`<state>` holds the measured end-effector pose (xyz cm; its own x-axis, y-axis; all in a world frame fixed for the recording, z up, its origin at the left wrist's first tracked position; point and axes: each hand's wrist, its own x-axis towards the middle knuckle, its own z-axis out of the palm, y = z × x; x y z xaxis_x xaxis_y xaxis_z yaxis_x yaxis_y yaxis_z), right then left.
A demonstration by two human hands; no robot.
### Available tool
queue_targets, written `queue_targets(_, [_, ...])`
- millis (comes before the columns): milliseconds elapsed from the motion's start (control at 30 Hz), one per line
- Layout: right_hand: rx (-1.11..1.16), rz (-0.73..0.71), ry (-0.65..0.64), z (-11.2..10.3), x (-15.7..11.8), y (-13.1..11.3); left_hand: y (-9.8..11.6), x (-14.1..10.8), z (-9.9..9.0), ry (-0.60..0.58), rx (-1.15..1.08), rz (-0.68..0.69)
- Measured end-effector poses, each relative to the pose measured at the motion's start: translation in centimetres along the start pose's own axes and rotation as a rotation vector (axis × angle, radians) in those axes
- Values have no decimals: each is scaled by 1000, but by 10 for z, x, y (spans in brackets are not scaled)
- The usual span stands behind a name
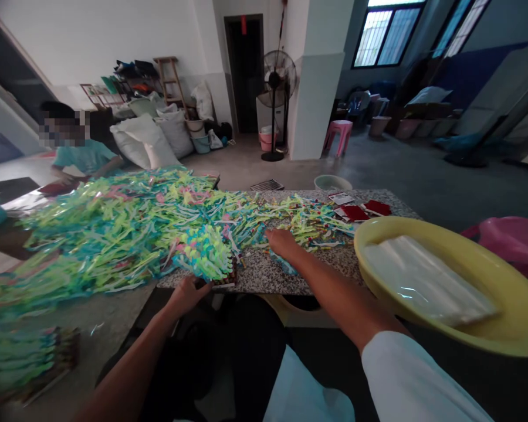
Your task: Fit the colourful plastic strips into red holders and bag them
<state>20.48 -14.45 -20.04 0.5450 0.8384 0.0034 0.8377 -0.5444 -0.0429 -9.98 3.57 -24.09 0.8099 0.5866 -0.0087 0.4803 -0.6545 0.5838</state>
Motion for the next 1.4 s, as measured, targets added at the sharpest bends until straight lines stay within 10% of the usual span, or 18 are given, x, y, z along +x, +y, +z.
queue_targets(133, [119, 50, 111, -14, -2, 9, 2, -1, -1, -8, -34, 15])
queue_targets(267, [797, 225, 231, -25, -17, 10, 7, -3, -3, 4, -47, 16])
queue_targets(433, [1918, 328, -56, -6, -57, -30, 8, -4, -2, 11, -69, 7])
queue_targets(533, [2095, 293, -206, 14, -78, -66, 7, -4, -1, 7, -52, 3])
queue_targets(733, [1627, 198, 11, 51, -88, -114, 4, -2, 2, 7, -64, 8])
queue_targets(1167, [770, -35, 349, 75, -93, -127, 5, -2, 0, -3, -49, 12])
queue_targets(1400, [423, -88, 281, 65, -95, -132, 4, -2, 1, -17, -70, 15])
